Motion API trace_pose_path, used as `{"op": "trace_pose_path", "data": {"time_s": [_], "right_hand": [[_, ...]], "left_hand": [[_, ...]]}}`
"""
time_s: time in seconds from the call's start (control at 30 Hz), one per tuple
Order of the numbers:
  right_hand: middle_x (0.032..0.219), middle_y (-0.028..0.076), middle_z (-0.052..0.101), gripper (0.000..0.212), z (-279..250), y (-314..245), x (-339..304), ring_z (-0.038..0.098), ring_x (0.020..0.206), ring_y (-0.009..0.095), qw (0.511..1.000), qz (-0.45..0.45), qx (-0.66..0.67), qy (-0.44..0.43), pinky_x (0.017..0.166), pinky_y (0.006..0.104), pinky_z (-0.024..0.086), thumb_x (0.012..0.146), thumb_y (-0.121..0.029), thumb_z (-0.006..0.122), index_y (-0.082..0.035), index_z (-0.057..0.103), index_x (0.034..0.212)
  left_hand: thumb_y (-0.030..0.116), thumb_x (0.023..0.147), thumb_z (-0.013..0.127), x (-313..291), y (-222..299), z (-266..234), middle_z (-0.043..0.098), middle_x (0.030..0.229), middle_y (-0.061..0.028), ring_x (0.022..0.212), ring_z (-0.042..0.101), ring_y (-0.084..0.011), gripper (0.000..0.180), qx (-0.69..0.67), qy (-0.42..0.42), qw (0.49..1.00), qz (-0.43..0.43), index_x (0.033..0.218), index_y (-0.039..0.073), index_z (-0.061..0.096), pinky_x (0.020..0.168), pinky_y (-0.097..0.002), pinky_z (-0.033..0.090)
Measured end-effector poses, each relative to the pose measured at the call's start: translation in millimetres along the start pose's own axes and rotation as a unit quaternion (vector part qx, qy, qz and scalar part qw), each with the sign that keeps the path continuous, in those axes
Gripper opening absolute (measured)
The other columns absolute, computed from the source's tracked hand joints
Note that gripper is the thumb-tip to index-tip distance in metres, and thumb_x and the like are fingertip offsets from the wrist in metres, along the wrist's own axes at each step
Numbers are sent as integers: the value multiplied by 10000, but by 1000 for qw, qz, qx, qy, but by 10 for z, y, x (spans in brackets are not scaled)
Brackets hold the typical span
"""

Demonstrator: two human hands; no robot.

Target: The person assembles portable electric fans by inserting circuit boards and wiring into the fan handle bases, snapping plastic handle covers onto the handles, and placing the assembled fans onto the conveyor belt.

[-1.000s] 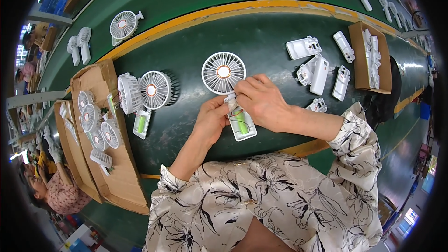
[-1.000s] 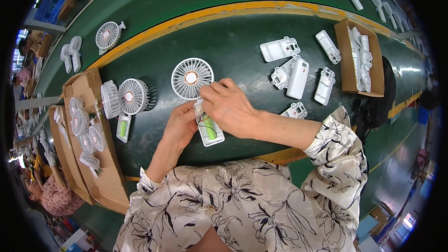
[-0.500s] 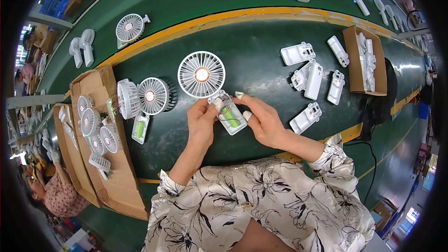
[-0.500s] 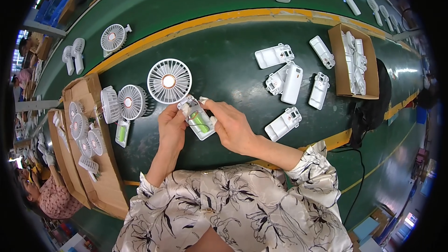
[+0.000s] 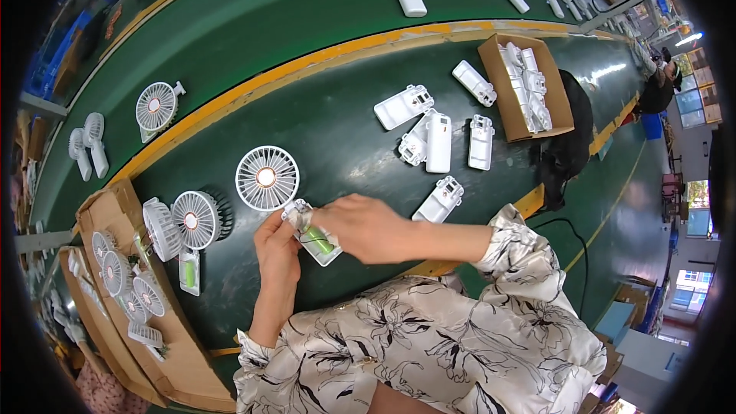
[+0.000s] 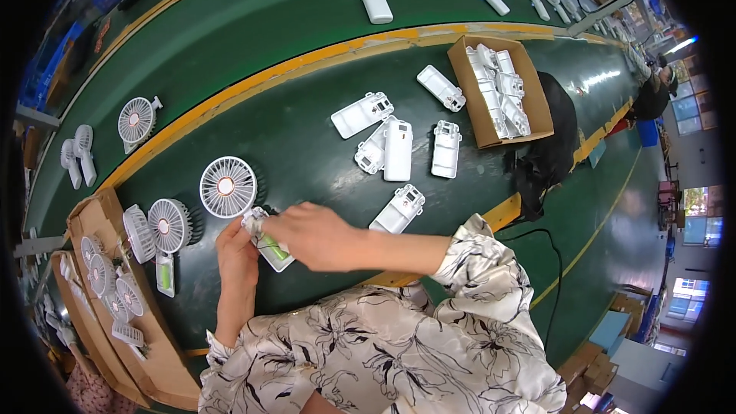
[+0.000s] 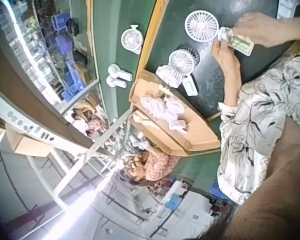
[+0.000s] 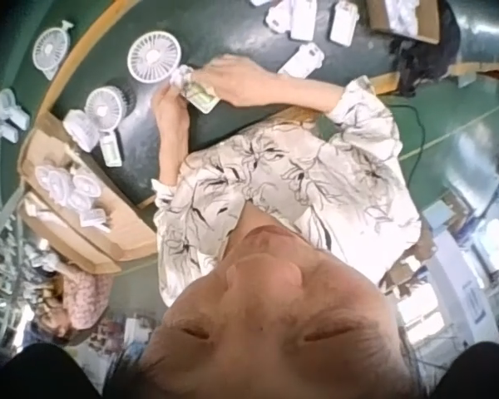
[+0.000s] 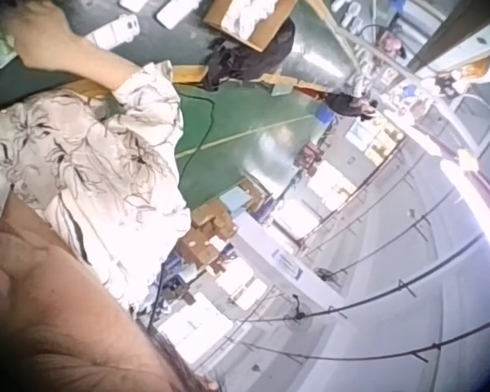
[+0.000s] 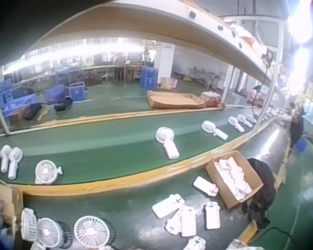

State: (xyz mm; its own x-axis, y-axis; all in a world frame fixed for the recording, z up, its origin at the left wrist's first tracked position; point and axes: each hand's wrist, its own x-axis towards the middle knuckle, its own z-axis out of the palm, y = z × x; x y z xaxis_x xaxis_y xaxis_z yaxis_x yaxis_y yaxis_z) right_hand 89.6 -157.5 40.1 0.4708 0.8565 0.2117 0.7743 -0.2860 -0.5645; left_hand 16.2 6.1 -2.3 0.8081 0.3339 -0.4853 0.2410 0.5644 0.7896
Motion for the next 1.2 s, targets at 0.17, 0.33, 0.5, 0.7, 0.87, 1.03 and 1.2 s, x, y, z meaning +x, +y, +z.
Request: {"op": "trace_pose_path", "data": {"time_s": [0.17,0.33,0.5,0.7,0.87,1.03,1.2], "right_hand": [[1074,130,487,480,-540,615,190,473,928,271,946,79,-310,56,720,388,413,615,-47,603,-46,507,1084],[876,95,484,406,-532,1025,358,536,812,250,944,32,-322,-65,652,338,463,625,-17,596,-58,541,1025],[907,107,495,314,-470,611,510,571,732,232,984,-36,-109,136,618,310,470,682,81,533,2,527,985],[903,91,478,218,116,617,92,507,692,148,913,193,260,247,575,234,424,709,77,497,32,559,914],[956,134,507,233,15,462,-100,529,742,240,962,190,8,194,606,299,451,679,35,553,21,567,911],[975,160,512,456,20,300,68,509,857,300,951,150,-238,125,675,367,457,610,-110,671,39,513,1011],[918,161,522,530,90,308,97,525,782,283,945,173,-269,73,609,337,467,585,-92,666,49,478,1060]], "left_hand": [[49,783,463,-50,107,-53,601,932,-211,805,618,-292,276,12,-35,998,-54,1019,-83,520,707,-375,517],[35,762,437,-22,110,-41,591,962,-212,861,605,-283,308,-24,-43,995,-82,1030,-99,506,752,-379,498],[53,778,442,-19,136,-42,587,964,-221,844,611,-307,296,-32,-58,993,-96,1028,-100,488,753,-393,505],[62,807,478,-70,126,-67,593,951,-216,837,615,-300,267,-44,-60,992,-106,1023,-93,497,737,-386,513],[74,817,490,-125,66,-79,597,948,-205,844,615,-286,261,-60,-66,989,-118,1021,-88,505,736,-373,515],[93,817,483,-157,52,-77,601,955,-193,848,616,-268,271,-61,-70,990,-102,1017,-89,510,744,-359,512],[95,809,475,-181,38,-60,602,960,-187,860,615,-258,273,-75,-90,987,-112,1011,-83,519,759,-357,507]]}}
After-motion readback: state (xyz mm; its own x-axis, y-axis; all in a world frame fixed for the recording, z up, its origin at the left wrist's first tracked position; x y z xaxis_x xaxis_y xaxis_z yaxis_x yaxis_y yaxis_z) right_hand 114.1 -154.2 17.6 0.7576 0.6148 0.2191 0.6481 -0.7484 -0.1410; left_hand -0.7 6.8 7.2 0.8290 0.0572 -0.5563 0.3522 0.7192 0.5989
